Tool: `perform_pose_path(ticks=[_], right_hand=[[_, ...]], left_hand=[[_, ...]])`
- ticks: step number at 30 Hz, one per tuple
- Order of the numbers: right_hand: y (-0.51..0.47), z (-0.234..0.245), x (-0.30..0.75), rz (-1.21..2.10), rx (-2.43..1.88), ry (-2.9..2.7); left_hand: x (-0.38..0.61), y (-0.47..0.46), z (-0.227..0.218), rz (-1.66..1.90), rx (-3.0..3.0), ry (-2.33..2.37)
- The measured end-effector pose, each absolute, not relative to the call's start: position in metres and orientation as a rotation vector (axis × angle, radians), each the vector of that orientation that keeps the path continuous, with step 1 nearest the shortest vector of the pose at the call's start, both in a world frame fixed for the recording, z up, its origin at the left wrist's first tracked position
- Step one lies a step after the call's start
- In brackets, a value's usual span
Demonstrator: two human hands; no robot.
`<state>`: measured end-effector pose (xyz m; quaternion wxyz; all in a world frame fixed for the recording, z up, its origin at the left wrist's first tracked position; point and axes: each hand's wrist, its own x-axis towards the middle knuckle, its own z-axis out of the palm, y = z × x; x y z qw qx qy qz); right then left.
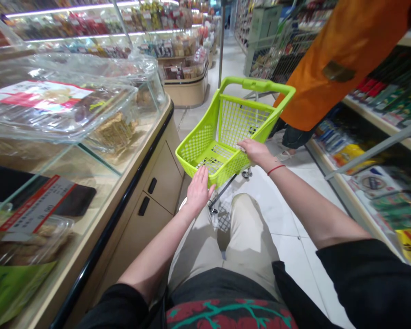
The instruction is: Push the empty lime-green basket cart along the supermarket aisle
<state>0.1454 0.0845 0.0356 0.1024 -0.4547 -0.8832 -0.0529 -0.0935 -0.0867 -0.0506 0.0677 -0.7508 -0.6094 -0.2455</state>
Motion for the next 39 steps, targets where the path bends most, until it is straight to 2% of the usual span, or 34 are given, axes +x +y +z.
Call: perform_pose_path(ticks=[14,33,39], right_hand=[[0.043,0.020,0.133,-0.174,-1.374,-2.475],[0.019,0.005,0.116,-0.056,-1.264,-2.348],[0.011,0.024,0.107,0.037,-1.396,-2.304]], left_hand=[[-0.142,-0.071,-0.047,-0.665,-2.194,-1.965],[-0.164,-0.052,-0.040,-0.811,-2.068,-2.083],[-0.163,-0.058,-0.044,-0.795,-2.097,-2.028]])
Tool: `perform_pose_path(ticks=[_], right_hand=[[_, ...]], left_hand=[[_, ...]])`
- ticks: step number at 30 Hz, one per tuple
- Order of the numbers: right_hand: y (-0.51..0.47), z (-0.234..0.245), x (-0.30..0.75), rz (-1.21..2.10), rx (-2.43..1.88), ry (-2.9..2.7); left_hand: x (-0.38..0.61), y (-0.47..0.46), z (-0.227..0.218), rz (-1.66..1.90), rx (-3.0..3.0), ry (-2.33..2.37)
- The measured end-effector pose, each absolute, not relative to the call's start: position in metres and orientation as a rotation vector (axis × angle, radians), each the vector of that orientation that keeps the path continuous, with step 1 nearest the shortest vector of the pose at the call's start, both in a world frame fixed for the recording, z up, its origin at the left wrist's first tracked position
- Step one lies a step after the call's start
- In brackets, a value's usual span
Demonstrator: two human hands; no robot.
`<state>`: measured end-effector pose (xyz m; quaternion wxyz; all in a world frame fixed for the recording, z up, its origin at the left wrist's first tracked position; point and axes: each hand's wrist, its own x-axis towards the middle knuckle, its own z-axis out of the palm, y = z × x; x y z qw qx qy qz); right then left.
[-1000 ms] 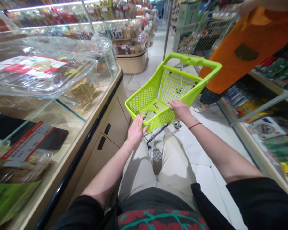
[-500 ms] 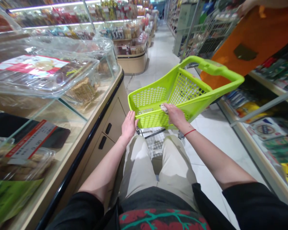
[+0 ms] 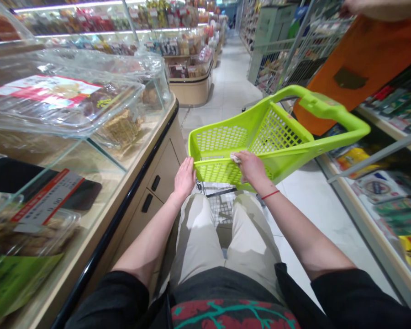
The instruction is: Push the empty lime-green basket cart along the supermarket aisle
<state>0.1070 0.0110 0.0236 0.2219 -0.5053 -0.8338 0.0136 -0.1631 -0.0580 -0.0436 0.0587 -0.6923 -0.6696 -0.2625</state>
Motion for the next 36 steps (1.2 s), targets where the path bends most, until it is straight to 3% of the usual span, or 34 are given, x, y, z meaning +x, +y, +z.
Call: perform_pose_path(ticks=[6,12,20,28,36], right_hand=[[-0.012,0.046,0.033,-0.019,-1.332,-2.182],[-0.031,0.016,-0.023,0.028,-1.381,-2.313],[-0.028,-0.007,0.004,-0.087,-1.252,-2.361],[-0.028,-0.006,0.065,-0.213,-1.427,-2.181],[-0.034,-0.009,0.026,-0.058,-1.433,-2.144]], left_hand=[[-0.144,-0.063,-0.040,-0.705,-2.159,-1.943],[-0.129,-0.063,-0.042,-0.604,-2.191,-1.958],[-0.123,-0.062,-0.044,-0.610,-2.116,-1.978],[-0.118,-0.063,-0.042,-0.588,-2.111,-1.982],[-0.107,-0.068,-0.040,-0.537,-2.078,-2.007]])
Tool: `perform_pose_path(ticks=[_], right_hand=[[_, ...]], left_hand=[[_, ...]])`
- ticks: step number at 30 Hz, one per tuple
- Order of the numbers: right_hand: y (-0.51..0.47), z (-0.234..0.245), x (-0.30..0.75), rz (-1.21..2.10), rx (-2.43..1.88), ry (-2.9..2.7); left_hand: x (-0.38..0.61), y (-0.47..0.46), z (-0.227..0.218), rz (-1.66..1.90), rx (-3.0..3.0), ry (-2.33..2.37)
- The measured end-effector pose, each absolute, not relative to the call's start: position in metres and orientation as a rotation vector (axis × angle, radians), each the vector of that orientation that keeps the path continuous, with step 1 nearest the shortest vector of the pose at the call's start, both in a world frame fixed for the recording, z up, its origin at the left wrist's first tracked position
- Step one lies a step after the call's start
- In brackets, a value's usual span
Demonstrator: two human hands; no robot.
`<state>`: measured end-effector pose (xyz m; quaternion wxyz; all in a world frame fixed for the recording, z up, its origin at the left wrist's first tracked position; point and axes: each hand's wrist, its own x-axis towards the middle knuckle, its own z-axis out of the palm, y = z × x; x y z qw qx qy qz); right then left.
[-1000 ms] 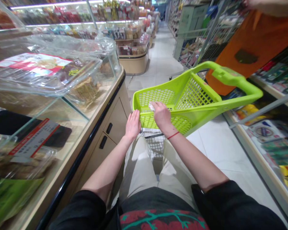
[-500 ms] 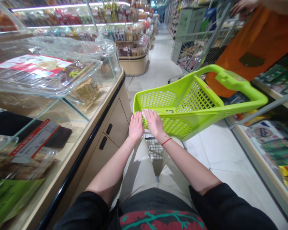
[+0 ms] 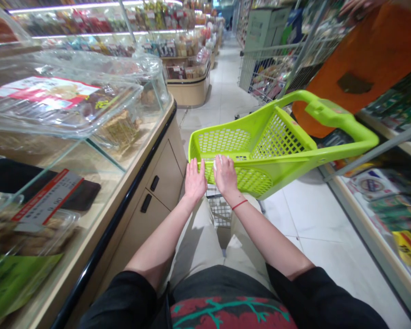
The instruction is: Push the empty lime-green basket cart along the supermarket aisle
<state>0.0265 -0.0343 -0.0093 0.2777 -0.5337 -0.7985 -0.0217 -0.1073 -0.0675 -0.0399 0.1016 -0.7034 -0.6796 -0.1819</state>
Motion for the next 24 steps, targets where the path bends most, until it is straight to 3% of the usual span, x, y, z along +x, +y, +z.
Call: perform_pose_path(ticks=[7,19,24], right_hand=[[-0.033,-0.007,-0.003,0.029,-1.280,-2.279],[-0.027,-0.002,0.099,-0.156,-1.455,-2.086],[-0.026,-0.006,0.091,-0.118,-1.481,-1.994]], left_hand=[[-0.106,-0.067,-0.040,-0.521,-2.060,-2.057],[-0.106,-0.069,-0.038,-0.517,-2.071,-2.059],[-0.105,-0.069,-0.039,-0.608,-2.142,-2.001]])
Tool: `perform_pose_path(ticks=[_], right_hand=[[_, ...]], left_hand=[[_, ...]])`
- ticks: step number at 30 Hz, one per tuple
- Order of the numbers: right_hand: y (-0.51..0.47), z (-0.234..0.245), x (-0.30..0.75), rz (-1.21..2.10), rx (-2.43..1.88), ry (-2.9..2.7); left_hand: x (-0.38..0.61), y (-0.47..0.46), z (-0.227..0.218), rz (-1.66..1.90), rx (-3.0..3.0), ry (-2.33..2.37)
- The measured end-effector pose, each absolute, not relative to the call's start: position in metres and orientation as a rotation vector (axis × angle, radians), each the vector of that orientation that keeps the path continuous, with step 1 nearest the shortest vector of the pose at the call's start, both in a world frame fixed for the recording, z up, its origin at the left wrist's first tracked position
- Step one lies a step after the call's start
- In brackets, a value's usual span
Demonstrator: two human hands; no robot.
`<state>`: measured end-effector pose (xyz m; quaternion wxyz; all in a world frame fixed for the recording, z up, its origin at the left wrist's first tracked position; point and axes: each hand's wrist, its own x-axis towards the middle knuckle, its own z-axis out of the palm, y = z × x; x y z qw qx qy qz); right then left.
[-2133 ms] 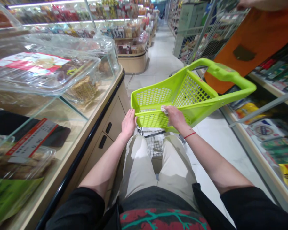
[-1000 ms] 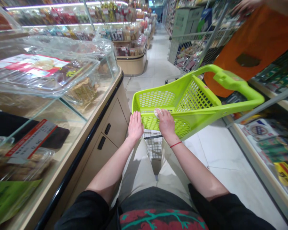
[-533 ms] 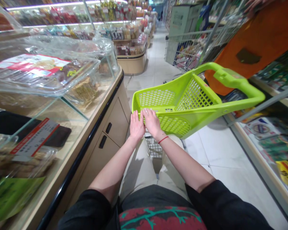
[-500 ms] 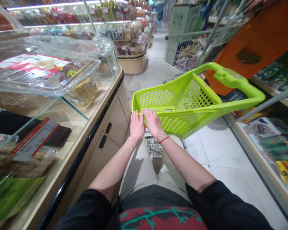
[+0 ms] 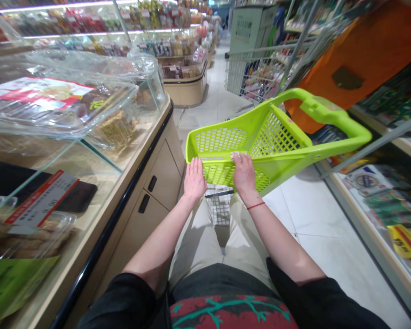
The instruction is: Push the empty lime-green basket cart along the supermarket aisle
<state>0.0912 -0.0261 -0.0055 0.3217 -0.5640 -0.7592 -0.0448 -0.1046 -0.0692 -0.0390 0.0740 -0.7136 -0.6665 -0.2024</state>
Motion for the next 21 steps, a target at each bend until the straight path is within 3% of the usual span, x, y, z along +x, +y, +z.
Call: perform_pose_path(ticks=[11,21], right_hand=[[-0.035,-0.008,0.019,0.061,-1.311,-2.194],[-0.027,-0.002,0.110,-0.157,-1.425,-2.106]], left_hand=[[-0.099,-0.069,-0.036,-0.559,-2.159,-1.946],[-0.099,-0.072,-0.032,-0.582,-2.159,-1.958]])
